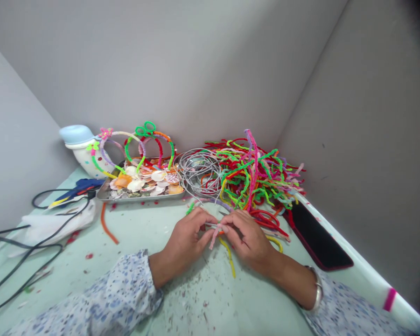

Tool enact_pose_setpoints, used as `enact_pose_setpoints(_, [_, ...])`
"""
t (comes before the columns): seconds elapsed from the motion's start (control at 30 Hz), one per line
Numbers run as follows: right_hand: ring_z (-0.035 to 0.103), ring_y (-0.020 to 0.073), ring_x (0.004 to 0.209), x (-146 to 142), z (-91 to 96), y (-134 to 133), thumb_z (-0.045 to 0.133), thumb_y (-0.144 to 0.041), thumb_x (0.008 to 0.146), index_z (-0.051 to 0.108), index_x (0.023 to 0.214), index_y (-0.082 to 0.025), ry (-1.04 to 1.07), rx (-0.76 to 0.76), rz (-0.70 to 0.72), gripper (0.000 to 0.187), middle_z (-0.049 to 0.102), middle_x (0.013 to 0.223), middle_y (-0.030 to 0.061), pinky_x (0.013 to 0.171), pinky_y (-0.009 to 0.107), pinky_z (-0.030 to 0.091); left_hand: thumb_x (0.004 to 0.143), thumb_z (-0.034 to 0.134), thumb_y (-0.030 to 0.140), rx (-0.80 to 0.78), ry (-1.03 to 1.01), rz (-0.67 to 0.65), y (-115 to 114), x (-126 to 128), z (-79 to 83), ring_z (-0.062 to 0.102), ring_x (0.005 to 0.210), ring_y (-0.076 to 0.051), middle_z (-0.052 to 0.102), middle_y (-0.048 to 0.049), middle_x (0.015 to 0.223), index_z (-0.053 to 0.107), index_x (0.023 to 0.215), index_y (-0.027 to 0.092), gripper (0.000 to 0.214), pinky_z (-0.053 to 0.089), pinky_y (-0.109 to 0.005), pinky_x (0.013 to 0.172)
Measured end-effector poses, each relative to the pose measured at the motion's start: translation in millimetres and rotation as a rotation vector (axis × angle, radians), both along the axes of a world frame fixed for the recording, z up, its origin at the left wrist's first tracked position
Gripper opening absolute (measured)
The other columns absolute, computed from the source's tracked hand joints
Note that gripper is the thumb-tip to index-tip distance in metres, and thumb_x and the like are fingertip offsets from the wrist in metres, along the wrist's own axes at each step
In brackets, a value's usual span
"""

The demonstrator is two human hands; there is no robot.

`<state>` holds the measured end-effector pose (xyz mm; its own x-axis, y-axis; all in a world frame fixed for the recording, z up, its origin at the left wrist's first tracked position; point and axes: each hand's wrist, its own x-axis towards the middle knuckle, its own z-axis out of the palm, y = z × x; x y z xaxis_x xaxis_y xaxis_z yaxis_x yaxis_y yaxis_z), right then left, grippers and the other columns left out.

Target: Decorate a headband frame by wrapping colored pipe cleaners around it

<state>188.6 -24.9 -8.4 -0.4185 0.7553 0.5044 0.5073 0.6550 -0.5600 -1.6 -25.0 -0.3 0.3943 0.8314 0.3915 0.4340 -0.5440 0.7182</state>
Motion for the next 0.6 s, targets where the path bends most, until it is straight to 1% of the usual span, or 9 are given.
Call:
enact_pose_setpoints(0.23, [0.052,0.0196,0.079,-0.7,-1.9,1.3,0.045,-0.019,0.093,0.057,0.089,-0.019,-0.021,0.018,0.01,0.012,0.059,0.082,0.0038,0.073,0.034,0.037,0.085,0.062,0.019,0.043,-0.03,0.011,1.8,0.1,-3.0,0.056,0.076,-0.013,0.062,-0.0022,0.084,0.064,0.089,0.019,0.005,0.044,-0.023,0.067])
enact_pose_setpoints(0.4, [0.052,0.0201,0.079,-0.5,-2.0,0.3,0.045,-0.015,0.091,0.057,0.089,-0.019,-0.027,0.037,0.032,0.012,0.06,0.083,0.0045,0.074,0.034,0.036,0.085,0.063,0.021,0.068,-0.041,0.026,2.6,-0.1,-5.4,0.055,0.074,-0.013,0.062,-0.0011,0.079,0.065,0.086,0.018,0.004,0.042,-0.023,0.067])
enact_pose_setpoints(0.6, [0.052,0.0205,0.078,-0.3,-1.7,0.7,0.044,-0.017,0.093,0.058,0.088,-0.02,-0.044,0.036,0.029,0.015,0.06,0.08,0.0046,0.073,0.034,0.035,0.085,0.063,0.022,0.034,-0.032,0.042,1.1,0.5,-5.4,0.055,0.072,-0.013,0.062,-0.0006,0.077,0.065,0.081,0.018,0.006,0.041,-0.023,0.066])
